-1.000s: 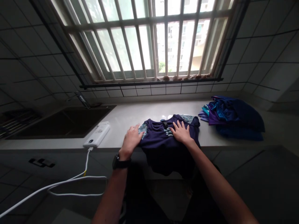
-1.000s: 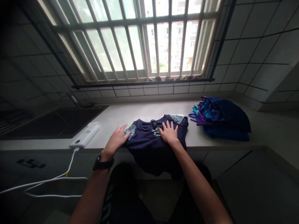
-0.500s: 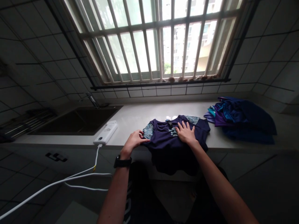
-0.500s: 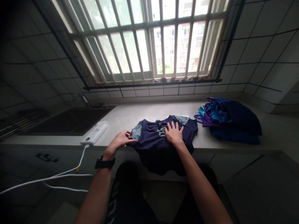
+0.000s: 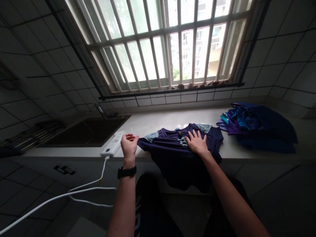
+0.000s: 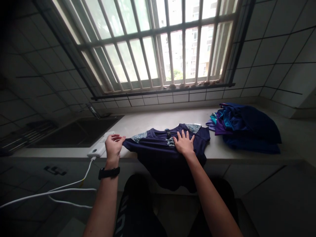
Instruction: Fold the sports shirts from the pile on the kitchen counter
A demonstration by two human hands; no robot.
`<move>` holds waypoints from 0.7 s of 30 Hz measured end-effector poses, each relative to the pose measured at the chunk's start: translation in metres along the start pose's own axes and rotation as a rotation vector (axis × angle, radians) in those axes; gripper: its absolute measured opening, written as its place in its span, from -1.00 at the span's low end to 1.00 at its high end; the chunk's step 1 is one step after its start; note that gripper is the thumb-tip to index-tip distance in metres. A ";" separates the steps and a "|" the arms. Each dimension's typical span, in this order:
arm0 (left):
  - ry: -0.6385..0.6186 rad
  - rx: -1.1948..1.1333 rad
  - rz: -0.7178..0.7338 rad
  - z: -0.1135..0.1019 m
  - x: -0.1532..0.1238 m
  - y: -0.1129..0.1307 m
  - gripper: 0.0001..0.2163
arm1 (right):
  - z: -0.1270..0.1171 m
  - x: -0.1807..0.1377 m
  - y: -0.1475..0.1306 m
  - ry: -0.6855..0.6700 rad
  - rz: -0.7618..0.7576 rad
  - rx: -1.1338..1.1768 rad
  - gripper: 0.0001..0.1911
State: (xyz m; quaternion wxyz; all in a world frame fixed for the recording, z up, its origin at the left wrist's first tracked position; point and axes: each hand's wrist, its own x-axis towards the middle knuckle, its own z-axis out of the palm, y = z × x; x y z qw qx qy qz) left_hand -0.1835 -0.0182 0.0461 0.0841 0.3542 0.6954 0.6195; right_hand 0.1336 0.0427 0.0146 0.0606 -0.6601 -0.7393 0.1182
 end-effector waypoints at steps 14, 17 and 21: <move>-0.268 0.625 0.155 0.020 -0.013 0.002 -0.81 | 0.000 -0.002 -0.001 0.010 -0.006 -0.002 -0.30; -0.225 0.767 0.198 0.026 0.001 0.006 -0.74 | 0.000 -0.002 -0.001 0.015 -0.006 -0.008 -0.30; -0.385 0.917 0.407 0.055 -0.010 0.024 -0.62 | 0.001 0.000 -0.001 0.018 0.002 -0.011 -0.29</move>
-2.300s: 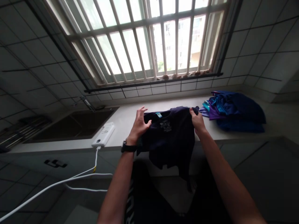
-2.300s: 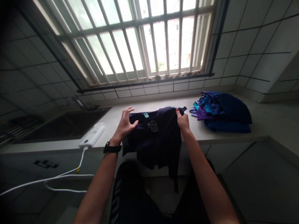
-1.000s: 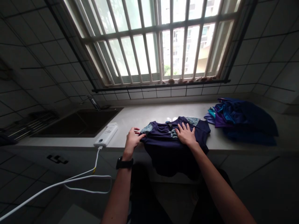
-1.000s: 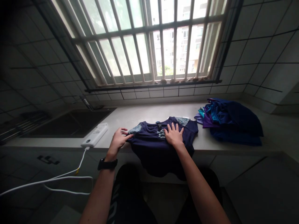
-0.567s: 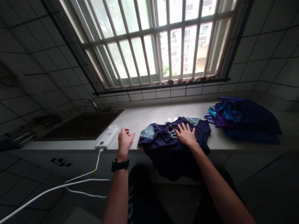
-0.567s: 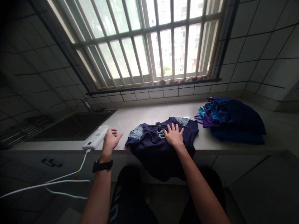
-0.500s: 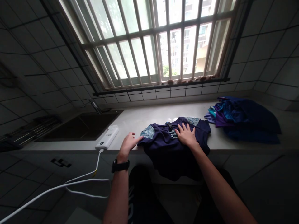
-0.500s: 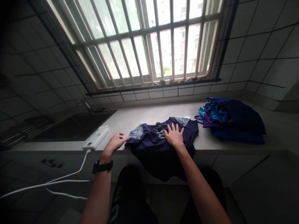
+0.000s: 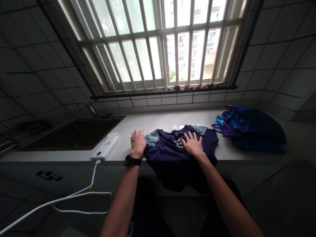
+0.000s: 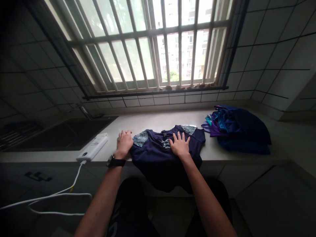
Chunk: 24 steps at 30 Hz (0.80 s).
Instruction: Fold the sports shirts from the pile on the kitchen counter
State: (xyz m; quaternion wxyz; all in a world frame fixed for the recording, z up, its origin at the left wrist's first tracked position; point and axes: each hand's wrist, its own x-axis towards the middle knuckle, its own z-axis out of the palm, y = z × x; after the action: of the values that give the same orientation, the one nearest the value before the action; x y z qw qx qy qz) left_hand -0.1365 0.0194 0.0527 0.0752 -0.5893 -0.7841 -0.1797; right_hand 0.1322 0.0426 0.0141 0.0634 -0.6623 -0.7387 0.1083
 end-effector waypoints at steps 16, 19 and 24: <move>-0.334 -0.029 0.091 0.048 0.010 0.053 -0.36 | -0.029 0.028 0.003 -0.015 0.032 0.017 -0.32; -0.316 -0.035 0.129 0.051 0.014 0.050 -0.37 | -0.039 0.037 0.023 0.075 0.064 0.020 -0.38; -0.297 0.004 0.137 0.052 0.011 0.051 -0.36 | -0.047 0.047 0.076 0.018 0.057 0.055 -0.45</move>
State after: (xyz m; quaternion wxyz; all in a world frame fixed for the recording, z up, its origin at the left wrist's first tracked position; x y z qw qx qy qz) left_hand -0.0861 0.0606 0.0176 -0.0282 -0.6613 -0.7449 -0.0836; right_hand 0.2110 0.0999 0.0388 0.0853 -0.6820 -0.7156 0.1244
